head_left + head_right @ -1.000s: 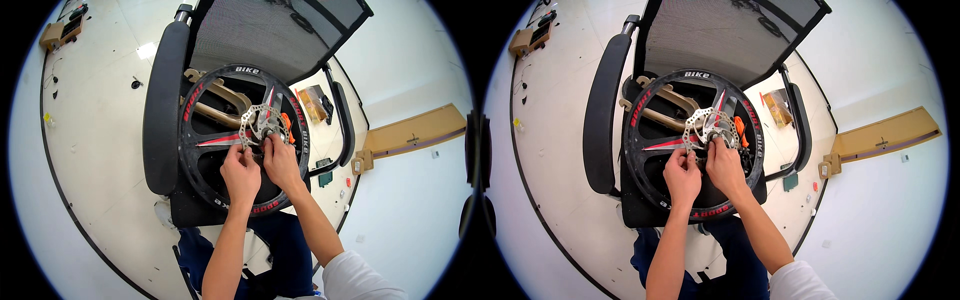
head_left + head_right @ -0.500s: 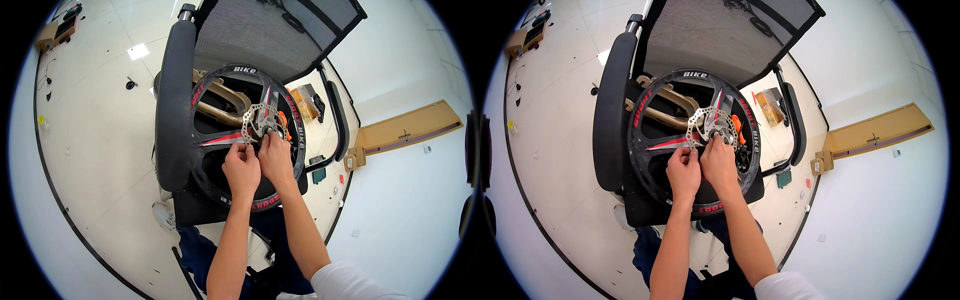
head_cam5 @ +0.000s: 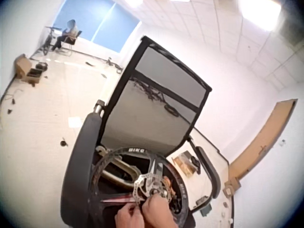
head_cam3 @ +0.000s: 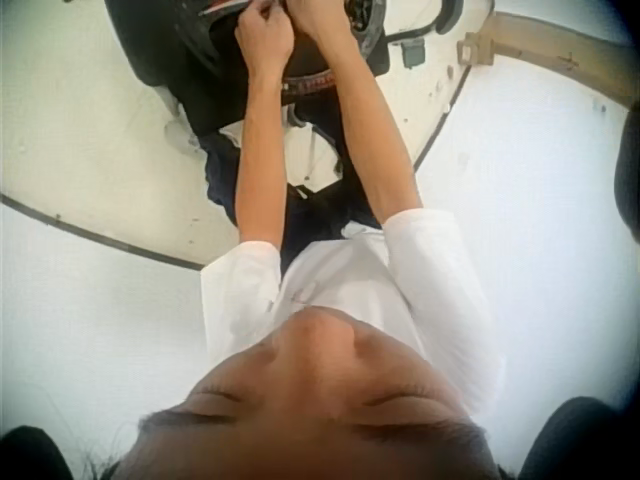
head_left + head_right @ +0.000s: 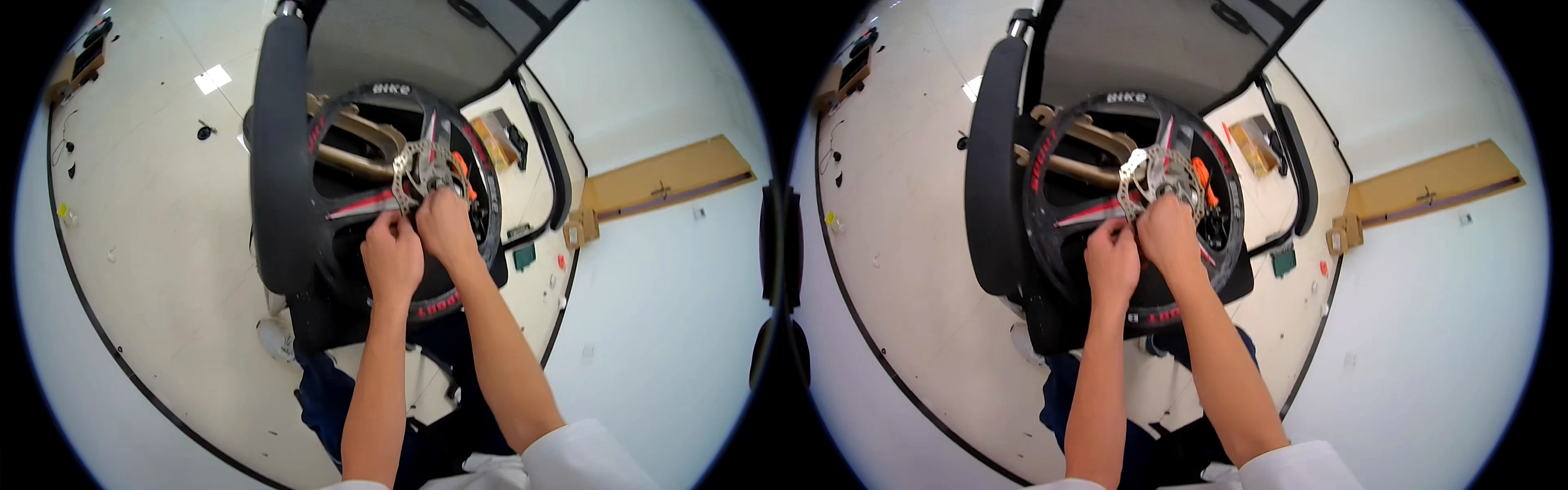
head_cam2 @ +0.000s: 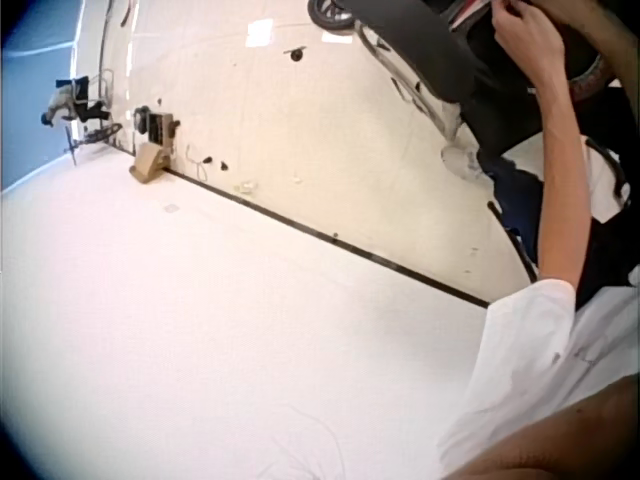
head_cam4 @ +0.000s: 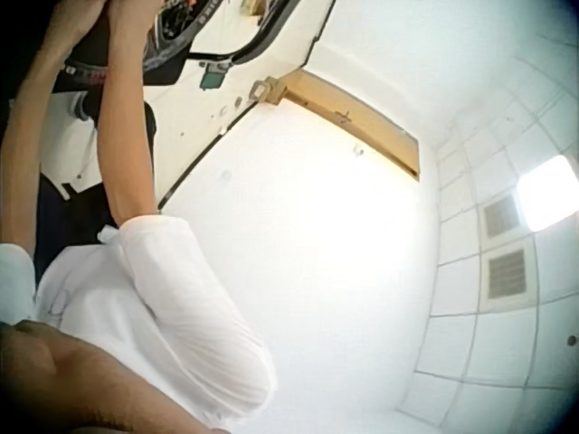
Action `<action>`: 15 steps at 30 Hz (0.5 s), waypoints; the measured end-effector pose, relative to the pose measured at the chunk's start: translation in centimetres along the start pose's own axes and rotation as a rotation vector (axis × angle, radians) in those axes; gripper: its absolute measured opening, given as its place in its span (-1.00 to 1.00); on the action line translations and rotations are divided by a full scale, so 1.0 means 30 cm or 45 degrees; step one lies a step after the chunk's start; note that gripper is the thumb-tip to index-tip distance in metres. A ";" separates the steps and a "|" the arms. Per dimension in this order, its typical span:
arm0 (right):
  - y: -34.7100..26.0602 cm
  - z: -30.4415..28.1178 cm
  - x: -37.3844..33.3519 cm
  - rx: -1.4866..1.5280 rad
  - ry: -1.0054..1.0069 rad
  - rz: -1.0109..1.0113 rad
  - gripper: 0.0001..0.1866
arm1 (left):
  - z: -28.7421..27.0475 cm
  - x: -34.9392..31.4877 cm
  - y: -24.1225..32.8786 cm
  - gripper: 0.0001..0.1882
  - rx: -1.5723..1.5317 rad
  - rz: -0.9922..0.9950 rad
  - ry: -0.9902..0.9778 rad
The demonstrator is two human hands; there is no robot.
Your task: The person installs a brake rotor onto a bicycle wheel hub, aligns it, and tightens the bolts using an Allen key. The wheel is held on a chair during the process.
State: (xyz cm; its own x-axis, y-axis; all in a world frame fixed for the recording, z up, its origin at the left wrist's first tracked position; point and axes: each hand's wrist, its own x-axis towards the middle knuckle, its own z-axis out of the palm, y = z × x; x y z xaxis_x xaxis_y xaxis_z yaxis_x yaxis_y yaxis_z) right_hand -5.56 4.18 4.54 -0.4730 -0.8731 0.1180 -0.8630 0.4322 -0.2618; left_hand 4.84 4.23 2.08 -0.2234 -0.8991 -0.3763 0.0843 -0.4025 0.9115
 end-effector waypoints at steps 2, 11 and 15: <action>-0.002 0.005 -0.003 -0.002 -0.076 0.084 -0.70 | -0.002 0.008 -0.007 -0.70 0.028 -0.001 0.009; -0.054 -0.003 0.050 0.470 -0.232 0.578 -0.65 | -0.017 -0.010 0.042 -0.69 -0.142 -0.107 -0.161; -0.053 -0.032 0.064 0.685 -0.374 0.768 -0.64 | -0.022 -0.024 0.031 -0.69 -0.164 -0.076 -0.160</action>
State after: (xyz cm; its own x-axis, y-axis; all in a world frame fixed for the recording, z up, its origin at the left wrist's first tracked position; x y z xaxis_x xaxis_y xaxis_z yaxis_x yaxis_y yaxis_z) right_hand -5.28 2.03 6.10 -0.6948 -0.5835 -0.4204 -0.2423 0.7403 -0.6271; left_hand 5.72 4.38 3.09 -0.3503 -0.8477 -0.3984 0.1889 -0.4806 0.8564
